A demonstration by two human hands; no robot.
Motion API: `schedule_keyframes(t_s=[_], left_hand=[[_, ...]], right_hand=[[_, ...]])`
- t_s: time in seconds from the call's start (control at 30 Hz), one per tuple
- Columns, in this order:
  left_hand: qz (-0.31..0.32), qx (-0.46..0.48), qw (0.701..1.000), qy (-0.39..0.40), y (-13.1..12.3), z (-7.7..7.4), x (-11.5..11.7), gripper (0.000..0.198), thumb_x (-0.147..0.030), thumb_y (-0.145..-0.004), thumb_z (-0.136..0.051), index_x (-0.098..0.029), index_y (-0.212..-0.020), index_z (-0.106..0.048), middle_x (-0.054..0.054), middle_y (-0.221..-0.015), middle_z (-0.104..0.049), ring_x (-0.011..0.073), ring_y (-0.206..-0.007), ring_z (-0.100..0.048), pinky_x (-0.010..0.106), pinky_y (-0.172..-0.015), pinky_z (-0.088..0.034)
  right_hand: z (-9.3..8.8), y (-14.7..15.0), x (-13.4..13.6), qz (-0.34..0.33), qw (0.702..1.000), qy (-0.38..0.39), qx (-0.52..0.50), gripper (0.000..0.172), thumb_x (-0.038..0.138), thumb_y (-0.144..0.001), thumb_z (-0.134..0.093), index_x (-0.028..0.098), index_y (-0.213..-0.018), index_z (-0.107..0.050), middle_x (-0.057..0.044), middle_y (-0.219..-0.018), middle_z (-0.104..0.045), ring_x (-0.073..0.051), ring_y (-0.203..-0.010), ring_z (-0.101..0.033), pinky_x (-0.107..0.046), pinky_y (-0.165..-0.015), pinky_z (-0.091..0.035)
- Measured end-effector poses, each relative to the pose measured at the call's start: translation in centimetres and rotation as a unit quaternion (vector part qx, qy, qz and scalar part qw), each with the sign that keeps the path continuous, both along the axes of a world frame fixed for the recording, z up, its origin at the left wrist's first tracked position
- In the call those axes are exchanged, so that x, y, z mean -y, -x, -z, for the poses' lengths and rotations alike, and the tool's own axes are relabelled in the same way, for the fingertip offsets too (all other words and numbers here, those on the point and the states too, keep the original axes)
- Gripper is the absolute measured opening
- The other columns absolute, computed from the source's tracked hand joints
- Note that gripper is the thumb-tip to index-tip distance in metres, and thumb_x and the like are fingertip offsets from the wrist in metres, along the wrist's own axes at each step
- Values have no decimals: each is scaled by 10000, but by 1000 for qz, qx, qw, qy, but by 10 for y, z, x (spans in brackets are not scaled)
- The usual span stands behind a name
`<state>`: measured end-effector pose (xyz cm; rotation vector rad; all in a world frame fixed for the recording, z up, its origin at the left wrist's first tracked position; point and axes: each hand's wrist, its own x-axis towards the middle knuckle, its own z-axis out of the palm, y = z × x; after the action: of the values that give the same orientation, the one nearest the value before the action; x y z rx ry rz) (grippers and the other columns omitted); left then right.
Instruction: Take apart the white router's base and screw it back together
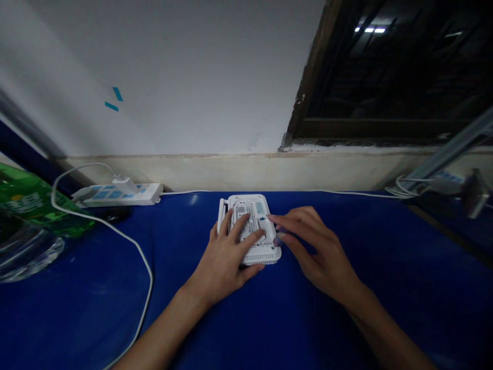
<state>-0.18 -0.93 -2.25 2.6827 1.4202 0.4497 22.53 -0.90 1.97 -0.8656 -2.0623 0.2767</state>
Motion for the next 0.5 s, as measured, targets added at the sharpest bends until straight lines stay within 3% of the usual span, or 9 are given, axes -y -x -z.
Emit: schedule_keyframes(t_s=[0.07, 0.13, 0.23, 0.3, 0.37, 0.5], left_hand=[[0, -1, 1000, -7, 0, 2, 0, 681, -525, -913, -671, -389, -1524, -402, 96, -1657, -249, 464, -1533, -97, 714, -1106, -341], [3, 0, 1000, -15, 1, 3, -1, 705, -522, -915, -670, -391, -1539, -372, 100, -1657, -247, 465, -1532, -104, 713, -1106, -342], [6, 0, 1000, -18, 1, 4, -1, 731, -534, -918, -660, -379, -1556, -340, 102, -1658, -248, 464, -1530, -109, 712, -1103, -349], [4, -2, 1000, -16, 0, 4, -1, 724, -536, -921, -656, -376, -1554, -345, 99, -1658, -249, 459, -1532, -108, 708, -1105, -352], [4, -4, 1000, -16, 0, 4, -1, 704, -533, -922, -655, -373, -1543, -365, 97, -1657, -252, 454, -1533, -110, 704, -1105, -355], [6, -5, 1000, -20, 1, 4, -2, 695, -531, -910, -672, -369, -1526, -394, 103, -1655, -253, 464, -1527, -119, 708, -1089, -369]], right_hand=[[-1, 1, 1, -25, 999, 33, 7, 452, 138, -1023, -509, 308, -1440, -546, -64, -1242, -669, -222, -1164, -563, -419, -966, -494], [-1, 2, 1, -37, 999, 30, 1, 463, 135, -1019, -517, 321, -1442, -539, -50, -1254, -687, -221, -1166, -572, -426, -969, -500], [2, 4, -1, -14, 1000, -14, -10, 352, 175, -970, -632, 303, -1297, -661, -35, -990, -718, -214, -948, -606, -391, -817, -525], [4, 5, -3, 19, 999, -37, -17, 247, 214, -935, -693, 280, -1170, -727, -22, -828, -645, -199, -822, -578, -356, -714, -507], [4, 4, -2, 39, 998, -41, -16, 240, 240, -929, -703, 279, -1163, -736, -17, -789, -598, -198, -799, -564, -345, -688, -500], [1, 4, 1, -6, 1000, 12, 8, 441, 176, -1002, -561, 317, -1420, -572, -54, -1156, -697, -223, -1099, -591, -408, -921, -523]])
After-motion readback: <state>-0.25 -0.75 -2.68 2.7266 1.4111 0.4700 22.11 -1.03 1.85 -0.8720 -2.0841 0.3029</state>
